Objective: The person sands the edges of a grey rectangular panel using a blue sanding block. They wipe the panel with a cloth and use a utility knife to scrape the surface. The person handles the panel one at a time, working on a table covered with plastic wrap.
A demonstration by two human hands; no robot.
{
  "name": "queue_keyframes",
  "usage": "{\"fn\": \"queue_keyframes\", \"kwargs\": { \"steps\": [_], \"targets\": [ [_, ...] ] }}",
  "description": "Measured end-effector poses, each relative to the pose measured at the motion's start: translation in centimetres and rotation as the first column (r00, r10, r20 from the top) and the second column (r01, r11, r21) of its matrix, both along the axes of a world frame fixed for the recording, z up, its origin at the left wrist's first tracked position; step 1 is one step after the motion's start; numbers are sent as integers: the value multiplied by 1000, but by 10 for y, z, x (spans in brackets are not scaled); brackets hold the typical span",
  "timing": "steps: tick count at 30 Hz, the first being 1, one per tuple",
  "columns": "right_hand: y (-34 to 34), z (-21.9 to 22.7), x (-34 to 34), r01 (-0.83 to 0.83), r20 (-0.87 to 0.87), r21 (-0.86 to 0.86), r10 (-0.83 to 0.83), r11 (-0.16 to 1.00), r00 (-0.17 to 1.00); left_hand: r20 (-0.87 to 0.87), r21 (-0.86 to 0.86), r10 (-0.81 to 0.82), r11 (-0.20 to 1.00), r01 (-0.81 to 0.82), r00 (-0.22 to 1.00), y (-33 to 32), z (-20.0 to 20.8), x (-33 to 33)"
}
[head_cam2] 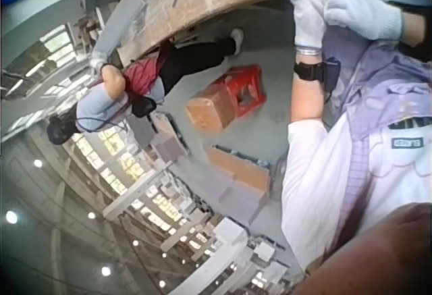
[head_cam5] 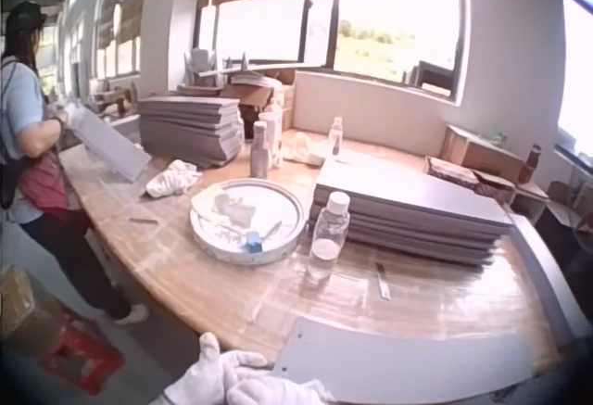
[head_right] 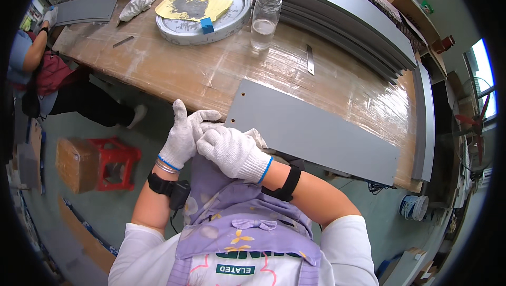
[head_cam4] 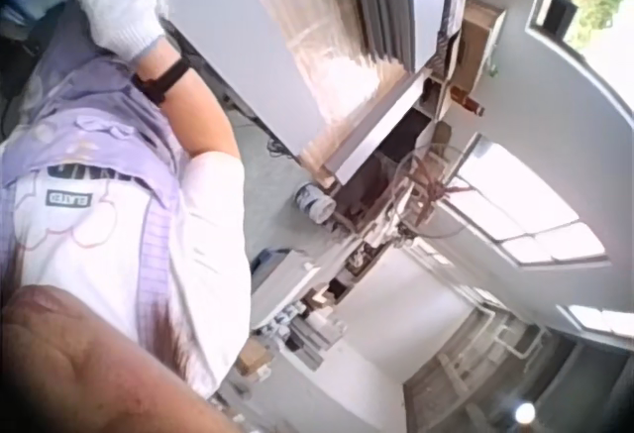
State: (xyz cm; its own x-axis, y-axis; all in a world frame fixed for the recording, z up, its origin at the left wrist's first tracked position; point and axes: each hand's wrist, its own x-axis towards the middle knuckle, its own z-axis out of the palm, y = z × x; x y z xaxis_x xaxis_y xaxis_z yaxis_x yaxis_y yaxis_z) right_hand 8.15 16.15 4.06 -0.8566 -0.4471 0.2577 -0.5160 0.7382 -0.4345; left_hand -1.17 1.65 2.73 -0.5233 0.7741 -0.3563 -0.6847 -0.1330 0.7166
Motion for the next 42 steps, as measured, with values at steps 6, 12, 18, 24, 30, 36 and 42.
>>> {"fn": "queue_keyframes", "kwargs": {
  "steps": [6,12,18,24,30,36,42],
  "targets": [
    [11,37,44,330,592,-269,-115,905,798,-81,-18,70,997,-72,994,-4,-7,6],
    [144,65,83,506,557,-815,-143,-282,818,-488,-82,281,928,-363,827,-26,-30,14],
    [378,46,127,479,469,-871,-468,-105,750,-839,-12,252,876,-481,481,4,-7,36],
    [258,77,134,681,602,-663,-763,-312,237,-886,-41,-233,900,-433,-401,11,7,46],
    [147,49,187,664,676,-731,-35,-159,736,-730,-252,-406,908,-335,-550,74,2,60],
    [127,12,260,781,782,-620,139,71,608,-568,-282,-418,908,-310,-709,82,15,52],
    [130,7,273,704,726,-678,-41,-213,687,-831,-272,-355,931,-243,-428,91,111,86]
  ]
}}
